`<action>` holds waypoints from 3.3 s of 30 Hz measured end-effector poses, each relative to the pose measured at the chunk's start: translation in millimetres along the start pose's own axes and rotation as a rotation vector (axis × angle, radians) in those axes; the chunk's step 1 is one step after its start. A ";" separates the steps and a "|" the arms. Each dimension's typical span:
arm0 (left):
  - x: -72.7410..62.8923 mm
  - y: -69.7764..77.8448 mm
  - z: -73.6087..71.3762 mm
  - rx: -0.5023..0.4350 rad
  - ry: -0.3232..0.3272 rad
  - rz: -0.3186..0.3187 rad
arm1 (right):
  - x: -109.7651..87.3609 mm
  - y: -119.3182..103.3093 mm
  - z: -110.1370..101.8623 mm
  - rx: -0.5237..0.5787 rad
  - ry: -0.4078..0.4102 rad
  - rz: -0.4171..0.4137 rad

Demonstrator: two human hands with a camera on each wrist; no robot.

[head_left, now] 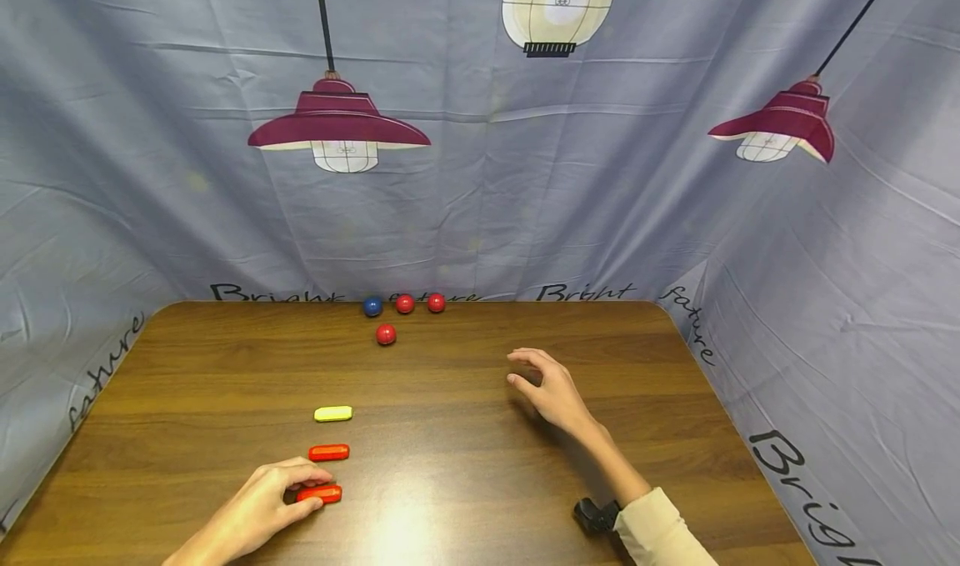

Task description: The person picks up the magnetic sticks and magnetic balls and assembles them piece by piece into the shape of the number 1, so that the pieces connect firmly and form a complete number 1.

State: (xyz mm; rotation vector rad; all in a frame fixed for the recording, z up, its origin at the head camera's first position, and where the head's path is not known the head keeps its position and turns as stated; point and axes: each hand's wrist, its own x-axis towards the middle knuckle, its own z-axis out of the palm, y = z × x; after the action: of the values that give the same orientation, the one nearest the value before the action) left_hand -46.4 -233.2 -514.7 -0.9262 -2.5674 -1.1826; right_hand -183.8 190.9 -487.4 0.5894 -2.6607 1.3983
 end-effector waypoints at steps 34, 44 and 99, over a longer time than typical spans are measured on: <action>2.5 0.9 -1.8 0.110 -0.078 -0.016 | 52.1 3.1 43.8 0.079 -0.082 0.125; 3.4 2.7 -1.0 0.118 -0.082 -0.020 | 68.8 2.4 55.0 0.088 -0.077 0.157; 93.6 40.3 45.5 -0.490 0.077 -0.752 | 121.1 2.2 85.1 0.056 -0.082 0.246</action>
State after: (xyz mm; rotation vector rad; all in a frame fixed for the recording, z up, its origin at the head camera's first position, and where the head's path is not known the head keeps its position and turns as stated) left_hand -91.9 -136.2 -483.5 0.0957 -2.6733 -2.0371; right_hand -287.2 87.3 -509.0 0.3388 -2.8482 1.5440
